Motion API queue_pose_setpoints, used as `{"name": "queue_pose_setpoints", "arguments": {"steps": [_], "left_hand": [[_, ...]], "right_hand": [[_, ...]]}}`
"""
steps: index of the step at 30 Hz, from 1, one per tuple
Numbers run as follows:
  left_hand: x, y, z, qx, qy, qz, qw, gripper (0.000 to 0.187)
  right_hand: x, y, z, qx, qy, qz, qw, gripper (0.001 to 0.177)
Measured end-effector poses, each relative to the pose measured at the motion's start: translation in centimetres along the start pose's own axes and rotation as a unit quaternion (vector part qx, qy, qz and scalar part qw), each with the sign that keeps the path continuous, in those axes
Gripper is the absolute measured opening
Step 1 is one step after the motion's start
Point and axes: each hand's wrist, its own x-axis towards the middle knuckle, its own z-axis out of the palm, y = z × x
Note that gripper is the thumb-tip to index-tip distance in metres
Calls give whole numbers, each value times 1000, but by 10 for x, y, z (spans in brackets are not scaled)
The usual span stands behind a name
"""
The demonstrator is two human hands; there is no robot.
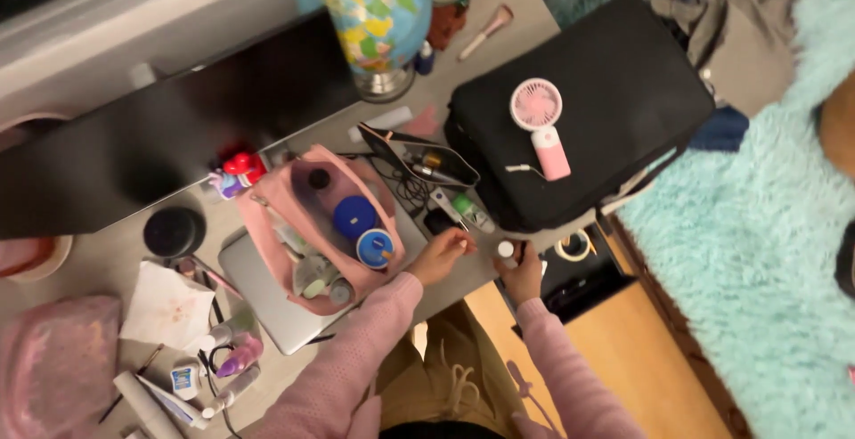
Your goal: The person stands at a desk and packs personal care items into a pink tote bag, picking up bottles, tubes, a hair brush and a hair clip one at a time and placing them inside. They briefly handle a small packet, then open a desk drawer and place an item inside.
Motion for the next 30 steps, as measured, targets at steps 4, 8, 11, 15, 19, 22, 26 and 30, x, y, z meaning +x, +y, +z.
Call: {"name": "queue_pose_setpoints", "arguments": {"steps": [4,8,11,15,19,22,26,30], "left_hand": [[-6,4,2,33,-14,-19,999,15],[-13,14,2,61,-7,-43,997,15],[-14,15,-3,77,3,-48,996,14],[-16,19,-8,75,27,-50,996,13],[-15,23,-10,72,31,-46,996,14],[-21,41,-6,72,45,-55,995,14],[-33,70,-1,185,2,24,982,24],[-49,112,-5,316,15,91,944,20]], "right_hand": [[-3,-1,3,-25,38,30,999,50],[-2,-5,11,-20,55,3,998,50],[-9,-18,11,29,56,-18,998,60],[-25,6,9,39,102,21,994,62],[-50,89,27,46,111,28,992,38],[-69,69,28,84,-62,28,994,24],[-77,-56,3,78,-193,-32,978,28],[-55,-106,8,5,-222,-152,963,23]]}}
